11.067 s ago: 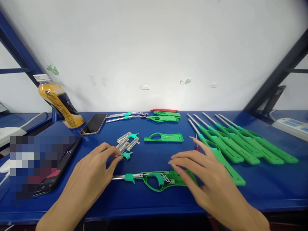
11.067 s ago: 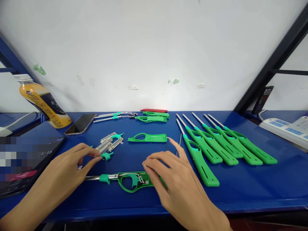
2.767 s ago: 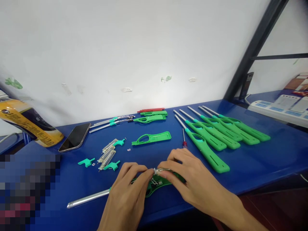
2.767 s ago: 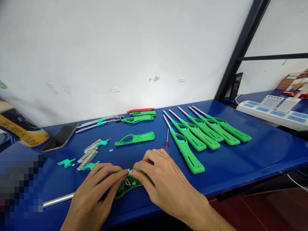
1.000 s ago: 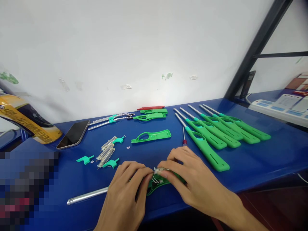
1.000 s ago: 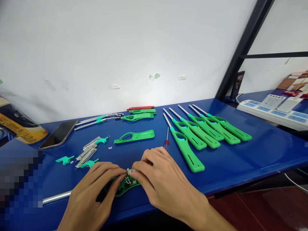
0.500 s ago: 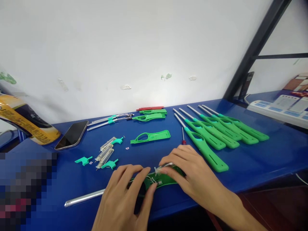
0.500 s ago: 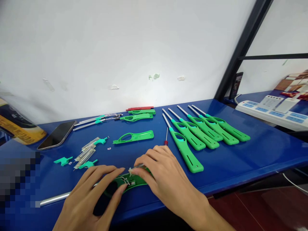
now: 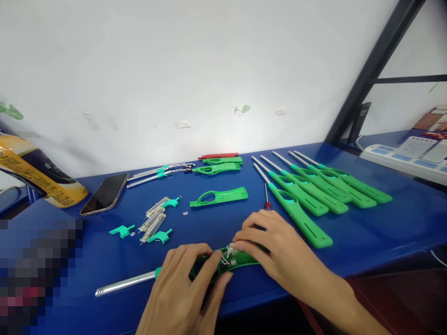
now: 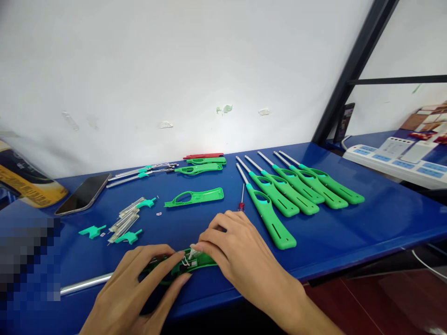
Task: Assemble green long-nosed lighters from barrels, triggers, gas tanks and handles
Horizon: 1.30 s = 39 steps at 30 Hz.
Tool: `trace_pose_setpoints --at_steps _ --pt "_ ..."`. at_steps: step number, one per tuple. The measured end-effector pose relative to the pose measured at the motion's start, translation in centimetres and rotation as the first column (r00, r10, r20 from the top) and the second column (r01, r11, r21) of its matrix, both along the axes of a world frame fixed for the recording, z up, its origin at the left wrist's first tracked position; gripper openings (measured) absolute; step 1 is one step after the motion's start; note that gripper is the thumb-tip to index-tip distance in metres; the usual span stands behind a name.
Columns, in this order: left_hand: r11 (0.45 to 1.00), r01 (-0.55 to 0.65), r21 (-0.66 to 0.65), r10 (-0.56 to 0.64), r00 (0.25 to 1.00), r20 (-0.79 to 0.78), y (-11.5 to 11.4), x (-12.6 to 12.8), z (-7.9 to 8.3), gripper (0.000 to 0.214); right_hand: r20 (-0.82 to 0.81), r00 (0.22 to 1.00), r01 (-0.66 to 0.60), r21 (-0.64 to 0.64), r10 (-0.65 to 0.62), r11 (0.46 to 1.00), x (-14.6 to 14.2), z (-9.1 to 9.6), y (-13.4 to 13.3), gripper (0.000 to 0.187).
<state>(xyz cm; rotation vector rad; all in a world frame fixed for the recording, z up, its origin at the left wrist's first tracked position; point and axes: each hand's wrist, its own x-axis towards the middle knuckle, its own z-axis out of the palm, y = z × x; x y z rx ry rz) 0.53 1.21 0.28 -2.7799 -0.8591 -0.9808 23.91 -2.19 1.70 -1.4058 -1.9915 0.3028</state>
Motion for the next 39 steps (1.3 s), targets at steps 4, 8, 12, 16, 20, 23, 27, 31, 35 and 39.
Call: trace_pose_setpoints --at_steps 4,8,12,16,20,23,27,31,35,39 --pt "1.0 0.013 0.004 -0.013 1.0 0.003 0.03 -0.06 -0.03 0.02 0.011 1.0 0.006 0.003 -0.006 1.0 0.08 -0.13 -0.26 0.015" --pt "0.999 0.007 -0.034 -0.008 1.0 -0.007 -0.07 -0.06 -0.07 0.02 0.037 0.999 -0.004 0.013 0.003 1.0 0.18 -0.19 -0.38 0.018" --pt "0.998 0.005 -0.056 -0.005 1.0 -0.013 -0.16 -0.08 -0.08 0.021 0.044 0.999 -0.02 0.009 0.02 1.0 0.17 -0.14 -0.39 0.02" --pt "1.0 -0.006 -0.03 0.005 0.999 -0.042 -0.1 -0.04 0.11 0.025 0.061 0.997 -0.043 0.016 0.042 0.999 0.13 -0.19 -0.38 0.021" --pt "0.999 0.018 -0.036 -0.02 0.998 -0.054 0.09 0.01 0.42 0.023 0.062 0.997 -0.042 0.006 0.041 0.999 0.18 -0.23 -0.37 0.02" --pt "0.997 0.038 -0.07 -0.042 0.997 -0.063 0.17 -0.01 0.58 0.023 0.057 0.998 -0.023 -0.008 0.023 1.0 0.21 -0.21 -0.43 0.019" --pt "0.995 0.058 -0.085 -0.064 0.996 -0.061 0.18 -0.1 0.62 0.024 0.061 0.998 0.008 -0.006 -0.007 1.0 0.17 -0.24 -0.48 0.019" --pt "0.995 0.06 -0.08 -0.065 0.996 -0.062 0.21 -0.11 0.58 0.024 0.076 0.997 0.021 -0.012 -0.02 1.0 0.1 -0.18 -0.39 0.016" --pt "0.996 0.048 -0.072 -0.054 0.995 -0.079 0.31 -0.03 0.52 0.022 0.049 0.999 -0.006 -0.052 0.009 0.999 0.11 0.01 -0.23 0.008" --pt "0.997 0.05 -0.051 -0.054 0.995 -0.082 0.24 -0.04 0.46 0.023 0.057 0.998 -0.005 -0.074 0.009 0.997 0.18 0.05 -0.36 0.01"
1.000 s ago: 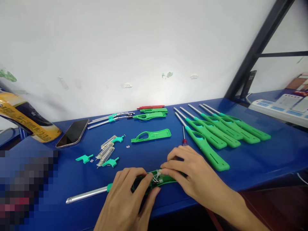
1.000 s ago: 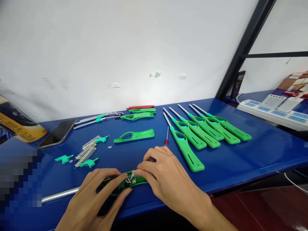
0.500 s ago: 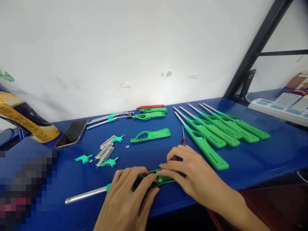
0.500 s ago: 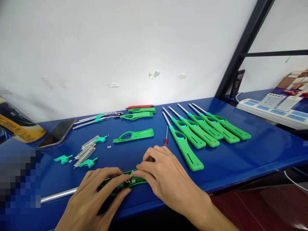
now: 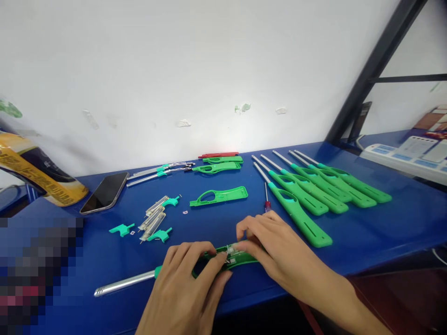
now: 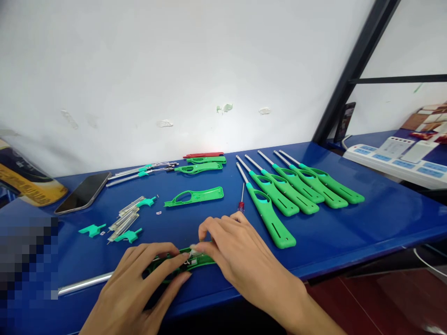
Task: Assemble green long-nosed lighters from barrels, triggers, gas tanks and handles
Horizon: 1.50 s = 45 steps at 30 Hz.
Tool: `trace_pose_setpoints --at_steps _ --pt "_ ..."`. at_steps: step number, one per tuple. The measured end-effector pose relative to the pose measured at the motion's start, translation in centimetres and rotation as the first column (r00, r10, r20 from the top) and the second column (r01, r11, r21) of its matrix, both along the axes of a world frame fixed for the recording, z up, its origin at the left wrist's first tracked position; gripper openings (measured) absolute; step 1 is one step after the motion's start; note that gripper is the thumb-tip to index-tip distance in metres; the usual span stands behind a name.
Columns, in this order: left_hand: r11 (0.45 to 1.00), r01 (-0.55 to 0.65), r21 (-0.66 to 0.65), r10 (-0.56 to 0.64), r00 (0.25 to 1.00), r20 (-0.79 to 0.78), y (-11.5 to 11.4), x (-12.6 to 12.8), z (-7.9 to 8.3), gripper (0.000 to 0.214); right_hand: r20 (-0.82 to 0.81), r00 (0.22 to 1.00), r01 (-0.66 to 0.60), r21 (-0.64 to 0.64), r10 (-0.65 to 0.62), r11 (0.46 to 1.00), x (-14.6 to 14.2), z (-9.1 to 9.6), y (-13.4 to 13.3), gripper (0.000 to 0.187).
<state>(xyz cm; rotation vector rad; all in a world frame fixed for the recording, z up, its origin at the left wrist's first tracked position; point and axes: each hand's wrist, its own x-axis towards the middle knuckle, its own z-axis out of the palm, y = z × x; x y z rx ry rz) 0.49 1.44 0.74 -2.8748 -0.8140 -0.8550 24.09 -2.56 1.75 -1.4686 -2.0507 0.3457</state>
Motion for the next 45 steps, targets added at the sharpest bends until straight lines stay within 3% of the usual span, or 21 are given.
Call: trace_pose_setpoints --at_steps 6,16,19,24,27,30,32,34,37,40,42,45 --pt "1.0 0.002 -0.001 -0.002 1.0 0.007 -0.1 -0.1 -0.2 0.024 0.047 0.999 0.006 -0.033 -0.004 0.999 0.2 -0.3 -0.4 0.018" --pt "1.0 0.004 0.009 -0.004 1.0 0.005 0.0 0.0 0.1 0.022 0.15 0.988 -0.048 0.009 0.046 0.999 0.4 -0.9 -0.9 0.053" --pt "1.0 0.006 0.006 -0.006 1.0 0.007 0.0 0.1 0.1 0.021 0.132 0.991 -0.041 0.022 0.037 0.999 0.3 -0.6 -0.7 0.05" --pt "1.0 -0.005 0.009 0.005 1.0 0.016 -0.1 0.2 0.1 0.022 0.031 0.999 0.027 -0.016 -0.026 1.0 -0.2 0.5 -0.4 0.027" --pt "1.0 0.002 0.003 -0.002 1.0 0.001 -0.1 0.1 0.1 0.023 -0.009 0.999 0.044 0.087 -0.044 0.995 -0.1 1.5 0.0 0.026" --pt "1.0 -0.009 -0.004 0.009 1.0 -0.001 0.0 -0.1 -0.2 0.025 0.148 0.988 0.022 0.209 -0.054 0.978 0.8 2.8 1.3 0.024" --pt "0.999 -0.039 0.013 0.039 0.999 0.006 0.0 -0.3 -0.4 0.031 0.38 0.923 -0.031 0.241 -0.065 0.97 1.7 3.7 2.8 0.027" --pt "0.996 -0.078 0.034 0.078 0.997 0.024 -0.1 -0.4 -0.7 0.041 0.484 0.875 -0.097 0.223 -0.024 0.97 2.6 4.3 4.7 0.029" --pt "0.992 -0.127 0.023 0.125 0.99 0.068 -0.3 -0.5 -1.0 0.05 0.558 0.829 -0.169 0.195 0.033 0.966 3.2 4.2 7.5 0.037" --pt "0.991 -0.133 -0.014 0.134 0.984 0.122 -0.5 -0.5 -0.8 0.048 0.596 0.799 -0.217 0.167 0.077 0.962 3.1 3.5 9.4 0.031" --pt "0.993 -0.116 -0.019 0.117 0.979 0.167 -0.5 -0.5 -0.3 0.043 0.606 0.791 -0.229 0.163 0.086 0.96 3.0 3.3 9.8 0.031" --pt "0.989 -0.144 0.034 0.132 0.961 0.243 -0.1 -1.0 0.9 0.04 0.6 0.795 -0.229 0.167 0.085 0.959 3.2 4.0 9.2 0.047"
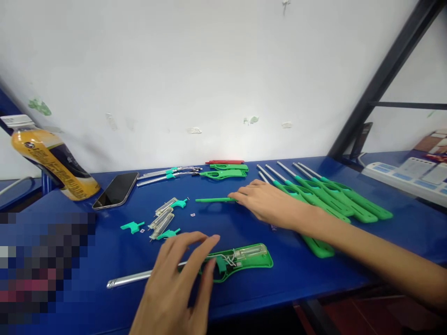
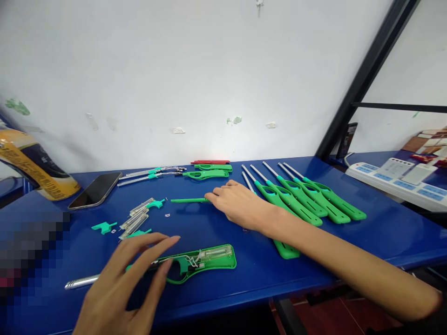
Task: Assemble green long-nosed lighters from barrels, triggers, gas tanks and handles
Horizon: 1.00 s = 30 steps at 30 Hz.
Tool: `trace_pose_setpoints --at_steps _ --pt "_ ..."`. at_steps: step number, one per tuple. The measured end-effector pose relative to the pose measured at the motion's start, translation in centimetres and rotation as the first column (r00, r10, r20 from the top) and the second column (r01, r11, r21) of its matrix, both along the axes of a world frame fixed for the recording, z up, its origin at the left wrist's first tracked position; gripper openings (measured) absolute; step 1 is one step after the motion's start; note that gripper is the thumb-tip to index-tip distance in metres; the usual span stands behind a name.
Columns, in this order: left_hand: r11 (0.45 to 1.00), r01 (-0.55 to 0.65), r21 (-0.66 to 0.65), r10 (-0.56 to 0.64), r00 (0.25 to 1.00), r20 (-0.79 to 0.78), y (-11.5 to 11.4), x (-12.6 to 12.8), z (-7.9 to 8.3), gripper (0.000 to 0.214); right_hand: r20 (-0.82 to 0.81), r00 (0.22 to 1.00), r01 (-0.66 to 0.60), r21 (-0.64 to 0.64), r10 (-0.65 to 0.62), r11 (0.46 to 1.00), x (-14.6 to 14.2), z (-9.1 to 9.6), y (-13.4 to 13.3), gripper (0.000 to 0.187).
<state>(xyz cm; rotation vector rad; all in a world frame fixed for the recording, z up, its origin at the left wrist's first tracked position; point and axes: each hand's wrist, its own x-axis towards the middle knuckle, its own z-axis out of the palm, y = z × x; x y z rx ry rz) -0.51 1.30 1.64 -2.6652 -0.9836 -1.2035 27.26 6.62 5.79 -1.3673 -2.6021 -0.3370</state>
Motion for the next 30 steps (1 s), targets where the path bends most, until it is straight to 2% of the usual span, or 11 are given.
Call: trace_pose_setpoints --at_steps 3,5,8,10,12,16,20,26,30 --pt "0.985 -0.138 0.106 0.135 0.99 0.031 0.5 -1.0 1.3 0.042 -0.04 0.999 -0.01 -0.011 0.009 1.0 0.3 1.8 -2.2 0.05" --pt "0.972 -0.176 0.155 0.178 0.984 0.005 0.9 -2.0 1.8 0.044 -0.09 0.995 -0.04 -0.034 0.036 0.999 0.3 2.9 -4.3 0.046" --pt "0.981 -0.066 0.181 0.085 0.991 -0.104 1.2 -3.5 1.6 0.042 -0.319 0.947 -0.092 -0.135 0.045 0.987 0.0 3.4 -7.3 0.039" --pt "0.987 0.008 0.158 0.019 0.985 -0.171 1.3 -4.4 1.1 0.042 -0.369 0.929 -0.084 -0.203 0.003 0.975 -0.3 2.9 -8.7 0.038" --pt "0.991 0.031 0.131 -0.004 0.979 -0.204 1.5 -5.1 0.6 0.044 -0.409 0.912 -0.066 -0.249 -0.044 0.966 -0.5 2.3 -9.6 0.037" --pt "0.994 0.044 0.101 -0.021 0.977 -0.214 1.8 -5.5 0.4 0.052 -0.439 0.894 -0.039 -0.281 -0.092 0.959 -1.1 1.5 -9.8 0.036" --pt "0.994 0.021 0.105 -0.004 0.987 -0.163 1.9 -5.0 0.9 0.037 -0.356 0.929 -0.025 -0.335 -0.103 0.942 -1.4 0.9 -9.1 0.042" --pt "0.997 0.012 0.073 0.001 0.983 -0.182 1.8 -4.3 1.1 0.026 -0.263 0.964 -0.052 -0.102 0.024 0.993 -1.8 -0.8 -8.7 0.039" --pt "1.0 -0.001 0.021 0.005 0.981 -0.194 1.7 -4.4 0.9 0.027 -0.285 0.959 -0.039 -0.102 0.009 0.994 -2.2 -1.2 -8.9 0.032"
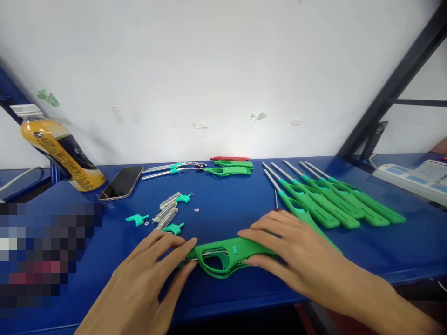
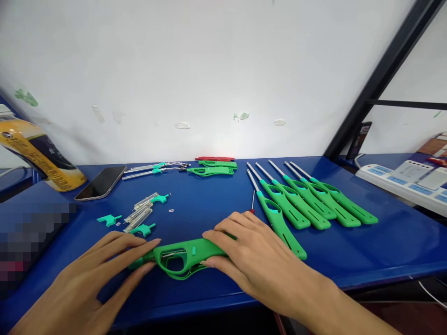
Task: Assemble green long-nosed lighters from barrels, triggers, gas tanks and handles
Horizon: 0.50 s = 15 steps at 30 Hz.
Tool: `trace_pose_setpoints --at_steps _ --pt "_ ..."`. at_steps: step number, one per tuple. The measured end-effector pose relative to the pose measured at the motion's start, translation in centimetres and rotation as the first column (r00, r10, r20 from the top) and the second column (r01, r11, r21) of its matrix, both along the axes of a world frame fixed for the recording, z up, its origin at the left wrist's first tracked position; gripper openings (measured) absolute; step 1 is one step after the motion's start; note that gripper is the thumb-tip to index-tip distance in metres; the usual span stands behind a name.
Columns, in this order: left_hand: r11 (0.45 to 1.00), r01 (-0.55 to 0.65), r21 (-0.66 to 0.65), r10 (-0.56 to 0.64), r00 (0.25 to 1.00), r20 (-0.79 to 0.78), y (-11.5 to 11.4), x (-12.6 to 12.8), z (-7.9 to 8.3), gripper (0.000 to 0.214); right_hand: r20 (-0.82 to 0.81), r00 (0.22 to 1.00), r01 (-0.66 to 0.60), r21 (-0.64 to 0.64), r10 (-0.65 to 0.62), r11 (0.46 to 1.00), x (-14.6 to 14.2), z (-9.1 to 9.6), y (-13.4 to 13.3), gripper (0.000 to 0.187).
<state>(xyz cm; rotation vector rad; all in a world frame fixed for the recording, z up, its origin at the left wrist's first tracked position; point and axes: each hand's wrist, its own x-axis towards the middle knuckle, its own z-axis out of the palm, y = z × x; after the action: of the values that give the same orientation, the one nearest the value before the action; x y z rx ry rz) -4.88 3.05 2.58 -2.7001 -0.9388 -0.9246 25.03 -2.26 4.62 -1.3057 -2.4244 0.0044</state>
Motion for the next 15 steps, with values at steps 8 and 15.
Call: trace_pose_setpoints --at_steps 8,15 --pt "0.998 -0.013 -0.057 0.01 0.999 -0.046 -0.2 -0.42 -0.9 0.026 -0.021 1.0 0.016 -0.086 -0.018 0.996 -0.32 -0.69 -0.08 0.029" --pt "0.989 -0.023 -0.148 0.01 0.996 -0.089 -0.11 -0.15 -0.68 0.029 -0.035 0.999 0.002 -0.085 -0.005 0.996 -0.5 -1.01 -0.22 0.03"
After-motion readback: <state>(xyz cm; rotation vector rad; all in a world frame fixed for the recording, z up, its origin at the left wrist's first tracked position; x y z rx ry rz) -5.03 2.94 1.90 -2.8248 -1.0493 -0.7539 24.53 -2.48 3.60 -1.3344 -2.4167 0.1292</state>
